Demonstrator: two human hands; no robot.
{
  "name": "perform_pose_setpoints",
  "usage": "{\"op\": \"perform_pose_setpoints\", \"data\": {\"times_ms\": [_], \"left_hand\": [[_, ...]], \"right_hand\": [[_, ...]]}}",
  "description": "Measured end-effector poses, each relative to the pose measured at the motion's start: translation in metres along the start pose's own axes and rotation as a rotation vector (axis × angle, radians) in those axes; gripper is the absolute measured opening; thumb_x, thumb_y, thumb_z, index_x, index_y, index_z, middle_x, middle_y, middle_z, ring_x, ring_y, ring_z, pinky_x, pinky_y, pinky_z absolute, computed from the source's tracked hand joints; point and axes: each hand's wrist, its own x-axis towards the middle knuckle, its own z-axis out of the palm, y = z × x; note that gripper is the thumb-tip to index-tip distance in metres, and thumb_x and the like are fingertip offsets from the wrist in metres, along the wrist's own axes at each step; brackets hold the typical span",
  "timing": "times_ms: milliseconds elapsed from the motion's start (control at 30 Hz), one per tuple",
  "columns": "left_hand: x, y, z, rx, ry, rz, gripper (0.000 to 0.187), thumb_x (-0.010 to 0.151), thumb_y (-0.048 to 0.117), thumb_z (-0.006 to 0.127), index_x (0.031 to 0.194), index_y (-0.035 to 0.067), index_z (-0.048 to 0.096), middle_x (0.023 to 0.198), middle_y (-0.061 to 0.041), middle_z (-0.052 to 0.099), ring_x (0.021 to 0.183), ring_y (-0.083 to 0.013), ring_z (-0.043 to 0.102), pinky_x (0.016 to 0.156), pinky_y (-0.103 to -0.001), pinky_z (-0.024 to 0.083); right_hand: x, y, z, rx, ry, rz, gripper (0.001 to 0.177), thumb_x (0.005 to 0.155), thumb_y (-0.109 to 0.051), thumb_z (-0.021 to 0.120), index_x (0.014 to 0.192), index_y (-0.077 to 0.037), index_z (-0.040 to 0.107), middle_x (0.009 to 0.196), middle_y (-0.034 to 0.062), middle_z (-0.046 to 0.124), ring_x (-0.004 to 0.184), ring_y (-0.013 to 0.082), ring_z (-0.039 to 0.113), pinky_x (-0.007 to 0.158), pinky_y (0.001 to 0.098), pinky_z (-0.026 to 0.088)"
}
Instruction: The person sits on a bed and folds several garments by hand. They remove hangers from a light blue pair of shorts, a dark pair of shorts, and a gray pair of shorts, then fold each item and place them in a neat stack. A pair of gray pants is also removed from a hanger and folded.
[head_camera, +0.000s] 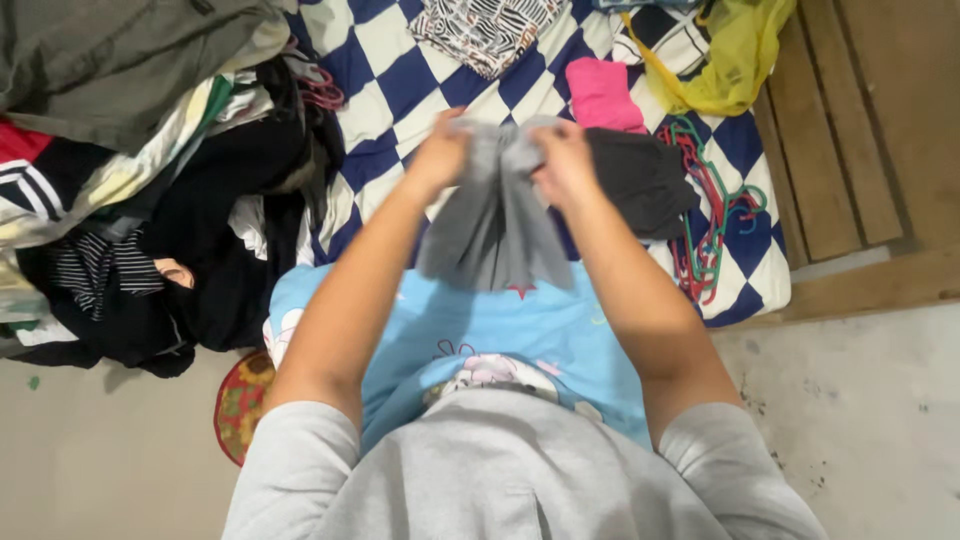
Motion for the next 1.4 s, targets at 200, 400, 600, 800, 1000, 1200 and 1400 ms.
{"op": "perform_pose_setpoints", "data": {"times_ms": [200, 400, 600, 800, 1000, 1200, 1400], "left_hand": [[-0.038, 0.074, 0.001, -0.039, -0.145, 0.318, 0.069, 0.097, 0.020, 0.071, 0.151, 0.011, 0.029, 0.130, -0.021, 0.062, 0.116, -0.0347, 0.067, 0.098, -0.038, 0.051], [-0.056, 0.127, -0.042, -0.183, -0.280, 0.345, 0.051, 0.095, 0.008, 0.072, 0.138, 0.012, 0.045, 0.128, -0.010, 0.065, 0.118, -0.0227, 0.071, 0.102, -0.034, 0.056], [-0.049, 0.114, -0.056, -0.314, -0.543, 0.388, 0.044, 0.105, 0.009, 0.064, 0.145, 0.010, 0.046, 0.143, -0.007, 0.057, 0.135, -0.0158, 0.055, 0.118, -0.032, 0.045], [-0.056, 0.041, -0.055, -0.278, -0.329, 0.014, 0.069, 0.092, 0.026, 0.076, 0.145, 0.017, 0.033, 0.117, -0.008, 0.067, 0.108, -0.0146, 0.062, 0.095, -0.030, 0.050], [-0.083, -0.039, -0.026, -0.442, -0.279, 0.174, 0.058, 0.094, 0.017, 0.087, 0.135, 0.007, 0.048, 0.127, -0.012, 0.062, 0.121, -0.0158, 0.057, 0.105, -0.033, 0.047], [-0.036, -0.044, -0.016, -0.262, -0.099, -0.158, 0.033, 0.089, 0.019, 0.081, 0.118, 0.009, 0.069, 0.108, -0.005, 0.074, 0.102, -0.0178, 0.067, 0.091, -0.033, 0.055], [0.024, -0.043, -0.073, 0.504, 0.303, 0.343, 0.036, 0.071, 0.004, 0.081, 0.104, 0.013, 0.070, 0.108, -0.003, 0.072, 0.112, -0.0289, 0.064, 0.102, -0.043, 0.044]], "right_hand": [[-0.083, -0.038, 0.009, -0.834, -0.520, -0.706, 0.041, 0.103, 0.000, 0.055, 0.144, -0.006, 0.051, 0.135, 0.0107, 0.059, 0.116, 0.0215, 0.062, 0.100, 0.0305, 0.050], [-0.136, -0.094, 0.020, -1.440, -0.515, -1.254, 0.047, 0.093, -0.008, 0.072, 0.137, -0.021, 0.061, 0.141, 0.0116, 0.060, 0.131, 0.0284, 0.054, 0.115, 0.0367, 0.041], [-0.132, -0.093, 0.033, -1.165, -0.705, -0.956, 0.088, 0.083, -0.040, 0.088, 0.150, -0.004, 0.044, 0.141, 0.0219, 0.060, 0.130, 0.0371, 0.061, 0.105, 0.0405, 0.049], [-0.101, -0.079, 0.040, -1.247, -0.697, -0.543, 0.052, 0.092, -0.036, 0.078, 0.132, -0.006, 0.063, 0.106, 0.0123, 0.076, 0.095, 0.0212, 0.075, 0.086, 0.0327, 0.057], [-0.063, -0.089, 0.048, -1.189, -0.782, -0.399, 0.040, 0.095, -0.031, 0.074, 0.124, -0.004, 0.067, 0.104, 0.0105, 0.076, 0.096, 0.0147, 0.069, 0.084, 0.0284, 0.054], [-0.022, -0.119, 0.082, -1.423, -0.824, -0.894, 0.043, 0.096, -0.036, 0.077, 0.128, -0.008, 0.068, 0.111, 0.0135, 0.073, 0.100, 0.0298, 0.069, 0.082, 0.0355, 0.052], [-0.017, -0.138, 0.070, -1.780, -0.621, -1.507, 0.038, 0.092, -0.041, 0.080, 0.121, -0.020, 0.071, 0.086, 0.0040, 0.059, 0.083, 0.0282, 0.061, 0.072, 0.0424, 0.048]]}}
